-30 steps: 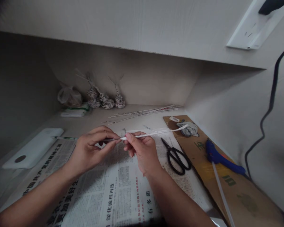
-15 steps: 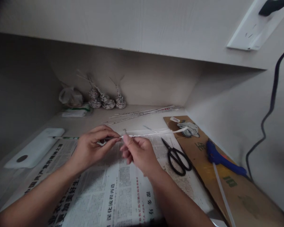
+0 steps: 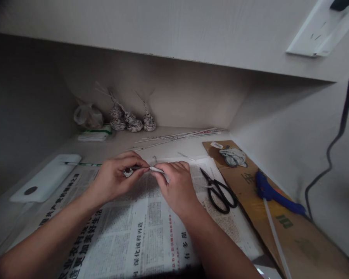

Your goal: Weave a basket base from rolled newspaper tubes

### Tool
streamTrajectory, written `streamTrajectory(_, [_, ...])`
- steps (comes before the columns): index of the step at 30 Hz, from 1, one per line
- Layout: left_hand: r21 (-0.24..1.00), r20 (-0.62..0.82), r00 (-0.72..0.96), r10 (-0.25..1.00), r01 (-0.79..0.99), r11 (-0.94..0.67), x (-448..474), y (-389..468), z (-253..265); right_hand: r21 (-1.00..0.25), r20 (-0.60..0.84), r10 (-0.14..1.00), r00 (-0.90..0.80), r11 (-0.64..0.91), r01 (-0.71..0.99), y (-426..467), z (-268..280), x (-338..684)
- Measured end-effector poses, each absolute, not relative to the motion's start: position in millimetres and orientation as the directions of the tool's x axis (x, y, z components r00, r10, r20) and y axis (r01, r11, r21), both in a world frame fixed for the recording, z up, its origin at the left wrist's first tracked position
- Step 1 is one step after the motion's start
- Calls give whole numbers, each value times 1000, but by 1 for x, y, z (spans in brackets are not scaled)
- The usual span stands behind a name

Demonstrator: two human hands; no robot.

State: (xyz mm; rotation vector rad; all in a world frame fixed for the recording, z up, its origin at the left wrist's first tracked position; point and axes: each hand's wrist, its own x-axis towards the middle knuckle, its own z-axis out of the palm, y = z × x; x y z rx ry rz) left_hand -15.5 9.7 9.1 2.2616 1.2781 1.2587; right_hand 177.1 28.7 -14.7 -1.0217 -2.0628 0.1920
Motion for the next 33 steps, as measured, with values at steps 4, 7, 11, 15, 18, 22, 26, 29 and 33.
streamTrajectory(4, [565, 553, 262, 791, 579, -587, -17, 11, 8, -600, 525, 789, -320, 610, 518, 27, -15, 178])
streamTrajectory(7, [552, 550, 283, 786, 583, -596, -19, 11, 9, -628, 514, 799, -312, 598, 498, 26, -15, 177])
streamTrajectory(11, [533, 548, 317, 774, 581, -615, -20, 11, 10, -635, 506, 803, -314, 593, 495, 25, -15, 177])
streamTrajectory(15, [511, 551, 353, 756, 575, -640, -21, 12, 10, -663, 483, 819, -311, 573, 481, 24, -12, 176])
streamTrajectory(18, [485, 548, 384, 743, 578, -656, -22, 13, 10, -686, 467, 829, -309, 560, 465, 23, -11, 176])
streamTrajectory(22, [439, 552, 430, 715, 579, -687, -22, 14, 8, -713, 464, 833, -303, 554, 430, 24, -11, 175])
streamTrajectory(26, [419, 564, 423, 709, 593, -688, -23, 15, 7, -737, 434, 849, -303, 527, 422, 25, -11, 175])
streamTrajectory(29, [428, 572, 403, 715, 597, -679, -25, 17, 7, -748, 415, 855, -309, 515, 419, 26, -9, 176])
streamTrajectory(33, [447, 580, 378, 721, 593, -670, -26, 18, 7, -765, 390, 864, -319, 497, 410, 25, -8, 176])
